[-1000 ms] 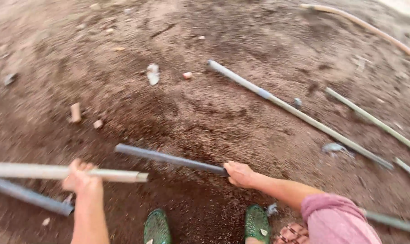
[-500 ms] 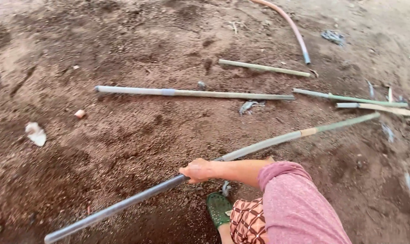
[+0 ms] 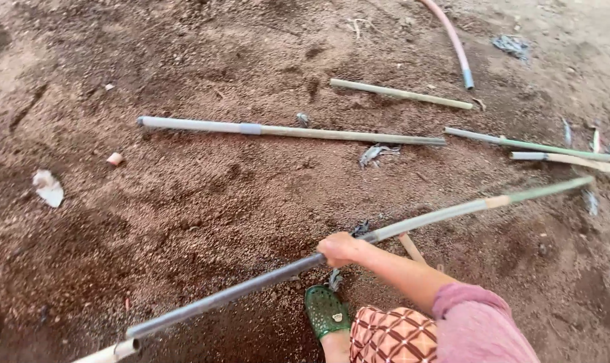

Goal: The person kneels on the ground and connects multiple sections of metal and plastic pipes by hand. They pick up individual pipe segments, align the ends, and push them together to form longer continuous pipes.

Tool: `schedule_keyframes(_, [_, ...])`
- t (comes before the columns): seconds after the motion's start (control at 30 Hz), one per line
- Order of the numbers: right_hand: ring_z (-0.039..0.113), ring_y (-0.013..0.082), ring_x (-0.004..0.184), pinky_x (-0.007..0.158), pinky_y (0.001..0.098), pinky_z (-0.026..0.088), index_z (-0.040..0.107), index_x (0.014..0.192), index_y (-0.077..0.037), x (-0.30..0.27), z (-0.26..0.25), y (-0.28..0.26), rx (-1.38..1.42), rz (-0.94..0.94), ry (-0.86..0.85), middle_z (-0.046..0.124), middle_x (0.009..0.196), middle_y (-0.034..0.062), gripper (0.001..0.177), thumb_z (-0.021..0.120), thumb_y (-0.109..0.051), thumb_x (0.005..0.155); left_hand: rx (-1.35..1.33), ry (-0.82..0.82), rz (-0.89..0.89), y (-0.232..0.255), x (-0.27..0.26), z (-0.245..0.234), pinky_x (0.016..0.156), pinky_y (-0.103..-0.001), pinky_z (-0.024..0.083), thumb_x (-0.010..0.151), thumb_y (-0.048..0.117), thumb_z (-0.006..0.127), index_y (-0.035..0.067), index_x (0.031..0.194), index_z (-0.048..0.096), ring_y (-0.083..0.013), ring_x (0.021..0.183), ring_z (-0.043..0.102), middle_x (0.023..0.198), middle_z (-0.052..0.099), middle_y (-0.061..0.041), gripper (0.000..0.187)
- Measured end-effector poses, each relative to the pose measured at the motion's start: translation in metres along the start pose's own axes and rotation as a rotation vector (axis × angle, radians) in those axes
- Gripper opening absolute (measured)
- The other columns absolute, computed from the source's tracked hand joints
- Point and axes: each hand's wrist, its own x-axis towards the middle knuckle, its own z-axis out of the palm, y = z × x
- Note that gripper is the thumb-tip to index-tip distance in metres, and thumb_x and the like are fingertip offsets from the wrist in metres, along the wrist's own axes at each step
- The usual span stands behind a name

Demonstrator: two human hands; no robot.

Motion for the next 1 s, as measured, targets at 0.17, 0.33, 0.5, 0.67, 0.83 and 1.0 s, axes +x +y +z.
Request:
schedule_keyframes(0.17, [0.080,0.0311,0.099,0.092,0.0542,0.065,0.081,0.106,-0.015,-0.038,-0.056,0.022,-0.057,0.312,-0.068,0.081,0.094,0.0127,0.028,0.063,-0.016,0.085,-0.220,0.252,-0.314,-0.008,-0.006,-0.004,0.062,-0.032,0.064,0.086,0.021,0.080,0.015,0.081,0.063,-0.0131,0.067,0.073,0.076,0.070,0.001,0.019])
schedule_keyframes(0.33, [0.072,0.0191,0.099,0.090,0.0374,0.061,0.065,0.119,-0.018,-0.074,-0.093,0.050,-0.031,0.541,-0.298,0.074,0.110,0.0006,0.020,0.051,-0.013,0.104,-0.306,0.369,-0.548,0.022,-0.022,0.017,0.051,-0.030,0.062,0.089,0.022,0.079,0.010,0.100,0.061,-0.0115,0.064,0.077,0.081,0.076,-0.001,0.025])
schedule_keyframes(0.5, [0.082,0.0327,0.107,0.092,0.0592,0.063,0.086,0.114,-0.019,-0.054,-0.032,0.138,-0.145,0.667,-0.106,0.085,0.110,0.0119,0.037,0.077,-0.031,0.080,-0.464,0.136,-0.666,-0.001,-0.055,0.059,0.072,-0.052,0.080,0.087,0.012,0.079,0.014,0.128,0.052,-0.0240,0.071,0.083,0.087,0.066,-0.003,0.049])
schedule_keyframes(0.67, [0.079,0.0366,0.118,0.097,0.0595,0.060,0.080,0.132,-0.030,-0.037,-0.055,0.108,-0.229,0.635,-0.041,0.078,0.136,0.0100,0.049,0.085,-0.035,0.084,-0.180,-0.299,-0.728,-0.006,-0.112,0.101,0.089,-0.066,0.062,0.099,0.021,0.078,-0.009,0.147,0.039,-0.0410,0.104,0.075,0.123,0.057,-0.028,0.069])
schedule_keyframes(0.83, [0.072,0.0405,0.121,0.102,0.0552,0.059,0.057,0.151,-0.011,-0.011,-0.128,-0.084,0.067,-0.023,0.370,0.067,0.134,0.0212,0.059,0.064,-0.045,0.103,-0.143,-0.369,-0.694,0.006,-0.135,0.107,0.089,-0.060,0.061,0.101,0.025,0.077,-0.008,0.150,0.031,-0.0422,0.107,0.073,0.127,0.053,-0.026,0.075])
schedule_keyframes(1.0, [0.065,0.0418,0.128,0.112,0.0552,0.050,0.047,0.156,-0.008,0.013,-0.158,-0.192,0.143,-0.426,0.545,0.066,0.132,0.0247,0.077,0.055,-0.064,0.104,-0.161,-0.435,-0.687,0.028,-0.150,0.099,0.087,-0.053,0.062,0.102,0.024,0.074,-0.010,0.151,0.029,-0.0418,0.110,0.072,0.130,0.050,-0.027,0.074])
